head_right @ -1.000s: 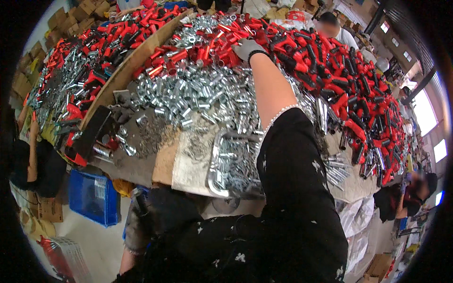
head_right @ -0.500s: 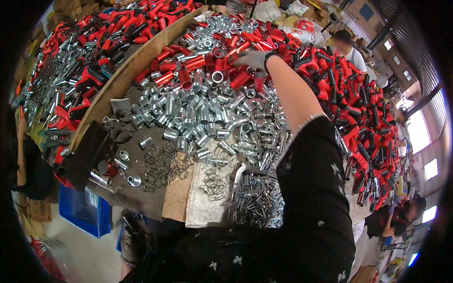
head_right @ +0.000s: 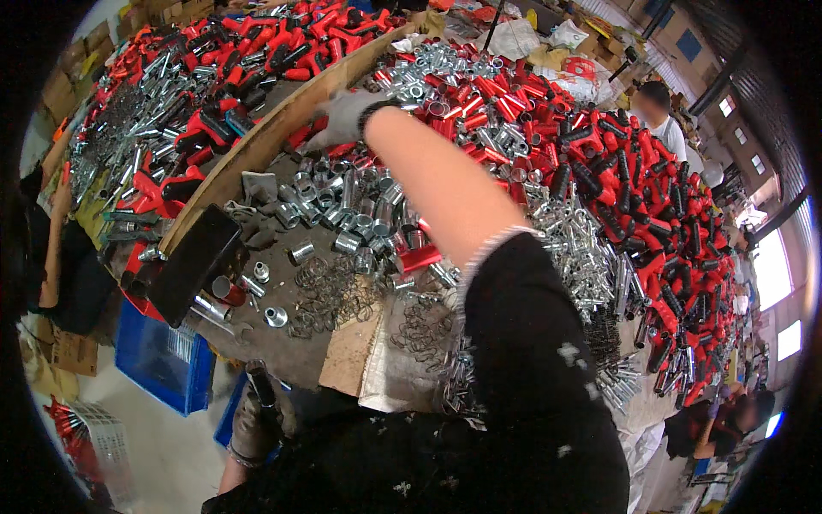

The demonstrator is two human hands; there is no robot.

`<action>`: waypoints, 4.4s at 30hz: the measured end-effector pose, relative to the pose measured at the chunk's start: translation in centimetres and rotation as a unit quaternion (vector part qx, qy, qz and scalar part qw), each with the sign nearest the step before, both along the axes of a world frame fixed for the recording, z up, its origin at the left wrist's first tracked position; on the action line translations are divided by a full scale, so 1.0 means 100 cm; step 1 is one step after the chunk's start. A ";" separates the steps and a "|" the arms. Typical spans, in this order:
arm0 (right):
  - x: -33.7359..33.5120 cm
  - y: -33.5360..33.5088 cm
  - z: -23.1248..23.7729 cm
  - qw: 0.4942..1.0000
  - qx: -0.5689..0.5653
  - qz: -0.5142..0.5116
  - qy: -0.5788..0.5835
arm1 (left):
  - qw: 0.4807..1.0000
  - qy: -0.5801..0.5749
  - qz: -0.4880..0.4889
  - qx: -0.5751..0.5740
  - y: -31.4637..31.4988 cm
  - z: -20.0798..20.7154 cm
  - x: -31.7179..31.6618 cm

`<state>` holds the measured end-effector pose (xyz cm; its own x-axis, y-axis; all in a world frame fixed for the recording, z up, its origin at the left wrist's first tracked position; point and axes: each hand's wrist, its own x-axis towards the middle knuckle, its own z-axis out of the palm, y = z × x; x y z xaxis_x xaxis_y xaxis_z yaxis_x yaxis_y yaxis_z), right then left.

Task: Assembling various metal components including tubes, springs, and red handles at a factory workstation.

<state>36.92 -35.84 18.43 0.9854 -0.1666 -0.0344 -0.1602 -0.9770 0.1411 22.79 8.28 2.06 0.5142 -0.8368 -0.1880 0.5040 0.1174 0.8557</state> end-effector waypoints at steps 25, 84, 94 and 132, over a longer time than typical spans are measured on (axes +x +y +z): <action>-0.360 0.153 -0.013 0.477 0.825 -0.005 -0.304 | 0.978 -0.036 -0.198 0.052 -0.008 0.043 -0.093; -0.611 0.055 -0.088 0.958 -0.063 -0.216 -0.177 | 0.878 -0.317 -0.353 0.057 -0.095 0.030 -0.199; -0.611 0.117 -0.059 0.694 0.396 -0.334 -0.501 | 0.895 -0.310 -0.313 0.069 -0.091 0.025 -0.192; -0.609 0.215 -0.082 0.776 0.530 -0.227 -0.254 | 0.833 -0.294 -0.463 0.074 -0.143 0.037 -0.221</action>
